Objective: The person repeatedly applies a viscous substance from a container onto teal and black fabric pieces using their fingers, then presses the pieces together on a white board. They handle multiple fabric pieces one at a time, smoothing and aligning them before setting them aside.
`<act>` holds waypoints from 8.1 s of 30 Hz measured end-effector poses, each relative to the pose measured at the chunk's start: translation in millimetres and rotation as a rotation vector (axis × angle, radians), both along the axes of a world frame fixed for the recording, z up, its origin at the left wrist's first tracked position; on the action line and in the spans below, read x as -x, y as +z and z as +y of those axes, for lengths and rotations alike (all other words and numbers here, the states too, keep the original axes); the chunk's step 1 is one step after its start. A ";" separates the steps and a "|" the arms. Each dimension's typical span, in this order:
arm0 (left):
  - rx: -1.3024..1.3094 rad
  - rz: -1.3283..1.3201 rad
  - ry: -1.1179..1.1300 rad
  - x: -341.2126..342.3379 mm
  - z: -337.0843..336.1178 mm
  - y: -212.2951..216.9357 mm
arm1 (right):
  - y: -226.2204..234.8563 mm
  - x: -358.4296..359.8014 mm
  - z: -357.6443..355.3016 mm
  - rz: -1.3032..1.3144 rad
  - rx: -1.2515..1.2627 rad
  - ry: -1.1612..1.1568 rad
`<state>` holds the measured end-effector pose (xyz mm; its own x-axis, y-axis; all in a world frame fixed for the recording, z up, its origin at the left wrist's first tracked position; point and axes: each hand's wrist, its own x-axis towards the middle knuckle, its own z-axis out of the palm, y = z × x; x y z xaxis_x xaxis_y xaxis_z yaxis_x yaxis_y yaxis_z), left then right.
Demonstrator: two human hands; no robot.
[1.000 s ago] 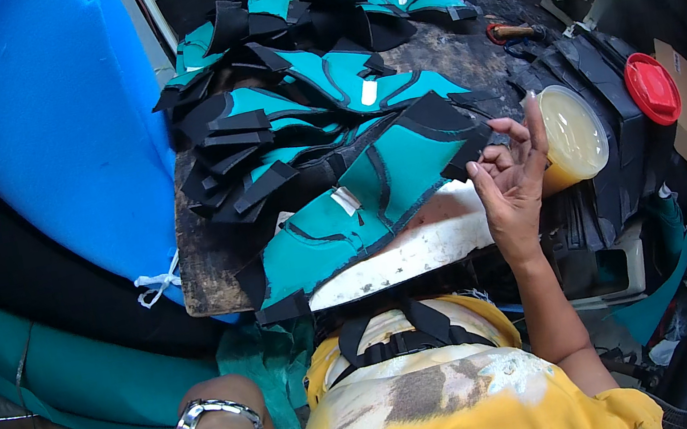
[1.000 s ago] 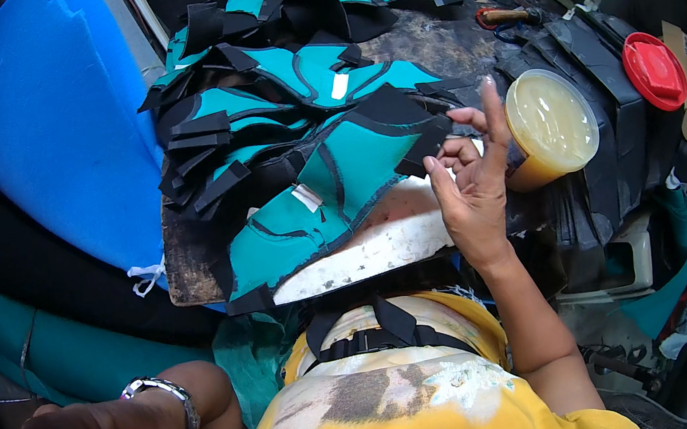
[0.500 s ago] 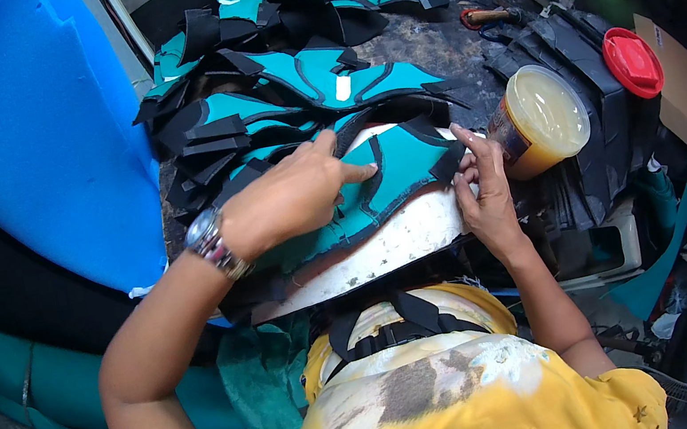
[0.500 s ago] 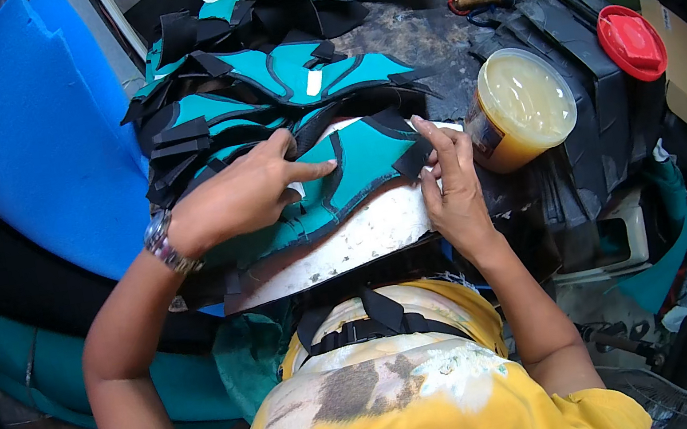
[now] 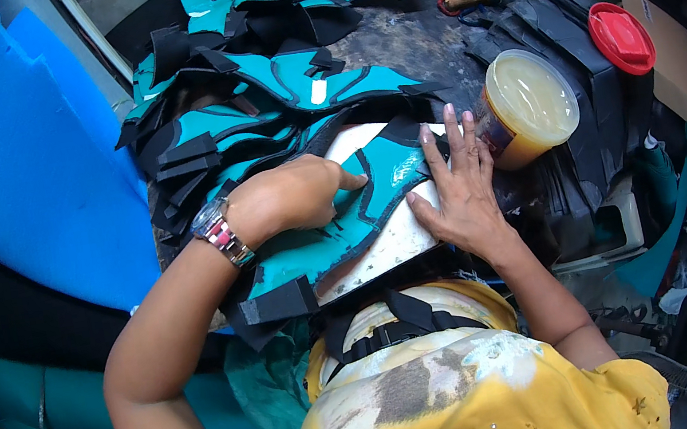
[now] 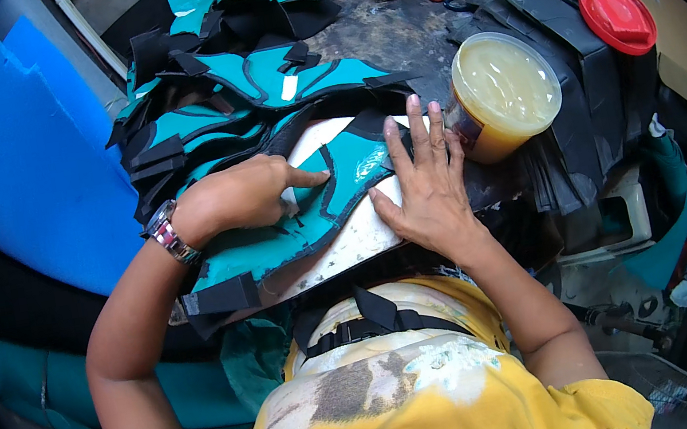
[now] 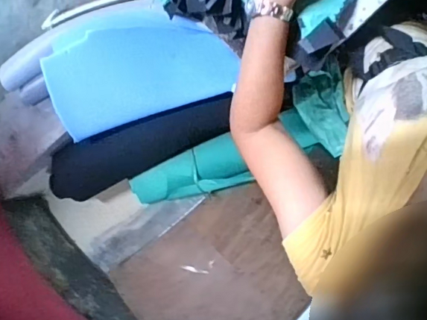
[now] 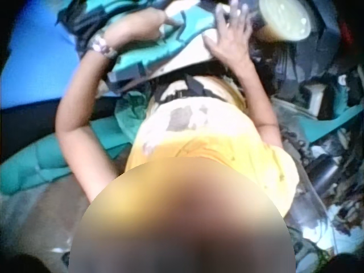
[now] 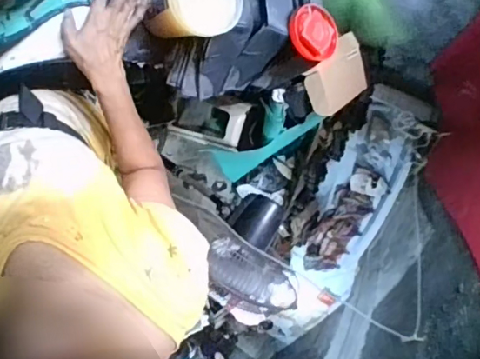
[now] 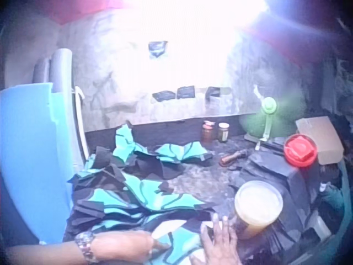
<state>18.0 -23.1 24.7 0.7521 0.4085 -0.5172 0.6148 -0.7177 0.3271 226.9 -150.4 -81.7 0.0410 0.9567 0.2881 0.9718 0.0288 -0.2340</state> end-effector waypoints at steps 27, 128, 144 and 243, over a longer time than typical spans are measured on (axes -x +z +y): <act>-0.075 0.034 -0.089 -3.6 -1.4 6.3 | 27.0 5.5 -11.3 -0.190 -0.039 0.074; -0.151 -1.208 0.313 -13.6 0.2 -116.5 | 8.4 15.3 -4.3 -0.288 -0.175 0.248; -0.137 -1.195 0.355 -13.3 -1.4 -116.1 | 22.4 52.4 -49.6 0.189 0.126 0.343; -0.192 -1.236 0.366 -13.6 -1.1 -110.1 | 23.6 35.7 -10.8 0.026 0.052 0.074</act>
<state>31.6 -24.2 -85.4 0.5157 0.6794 0.5219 0.1517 -0.6720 0.7249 191.3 -161.2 -58.1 -0.0235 0.9711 0.2375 0.9610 0.0874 -0.2624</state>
